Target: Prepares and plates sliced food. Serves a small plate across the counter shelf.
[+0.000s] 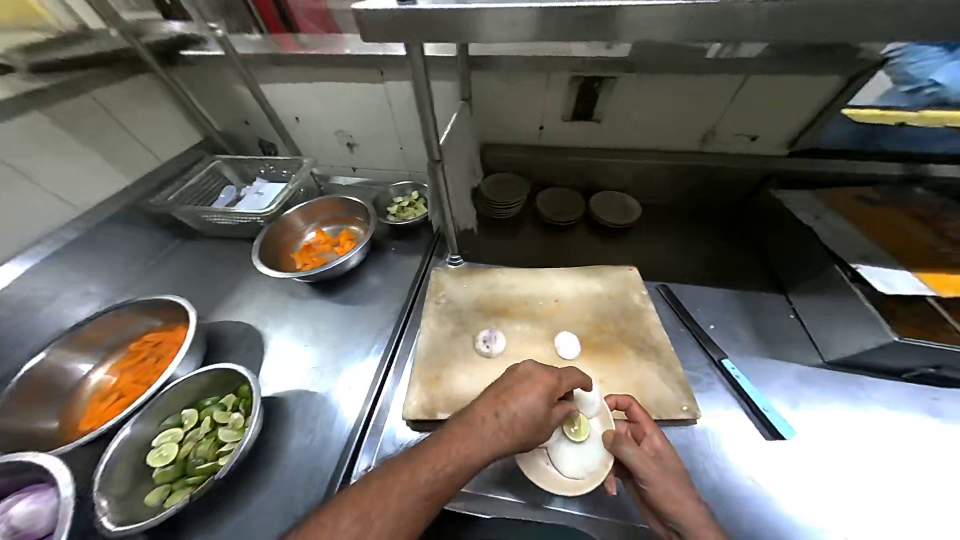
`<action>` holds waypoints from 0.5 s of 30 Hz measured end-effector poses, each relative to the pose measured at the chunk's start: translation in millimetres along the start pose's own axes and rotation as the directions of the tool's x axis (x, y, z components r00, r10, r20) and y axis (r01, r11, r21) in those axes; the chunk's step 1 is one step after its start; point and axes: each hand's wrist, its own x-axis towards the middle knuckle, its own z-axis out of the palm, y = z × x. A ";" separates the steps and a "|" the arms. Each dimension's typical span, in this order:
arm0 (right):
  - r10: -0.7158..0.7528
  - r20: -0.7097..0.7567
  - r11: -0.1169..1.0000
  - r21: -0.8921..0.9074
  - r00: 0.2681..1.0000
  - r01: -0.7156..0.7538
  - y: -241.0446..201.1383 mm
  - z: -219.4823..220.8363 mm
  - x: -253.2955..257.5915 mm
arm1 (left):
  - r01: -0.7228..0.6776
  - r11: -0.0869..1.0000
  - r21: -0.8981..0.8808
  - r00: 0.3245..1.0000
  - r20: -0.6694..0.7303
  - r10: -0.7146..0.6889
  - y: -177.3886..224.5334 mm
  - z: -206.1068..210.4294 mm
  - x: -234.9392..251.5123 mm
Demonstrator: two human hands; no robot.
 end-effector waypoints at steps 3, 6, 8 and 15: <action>-0.016 -0.011 1.000 0.025 1.000 0.016 -4.7 -20.8 -1.8 | -0.013 0.999 0.038 0.994 -0.105 0.017 6.8 8.3 15.5; -0.028 -0.025 0.998 0.061 0.999 0.029 -11.4 -39.4 -3.2 | -0.021 0.998 0.054 0.937 -0.348 0.038 -0.2 11.6 20.9; -0.049 -0.034 0.996 0.079 0.998 0.052 -19.2 -50.1 -5.2 | 0.014 0.999 0.031 0.886 -0.463 0.002 -6.1 10.8 17.5; -0.200 -0.128 0.973 0.088 0.971 0.212 -78.0 -92.8 -8.9 | 0.103 0.992 -0.070 0.832 -0.540 -0.124 -27.8 38.5 -6.4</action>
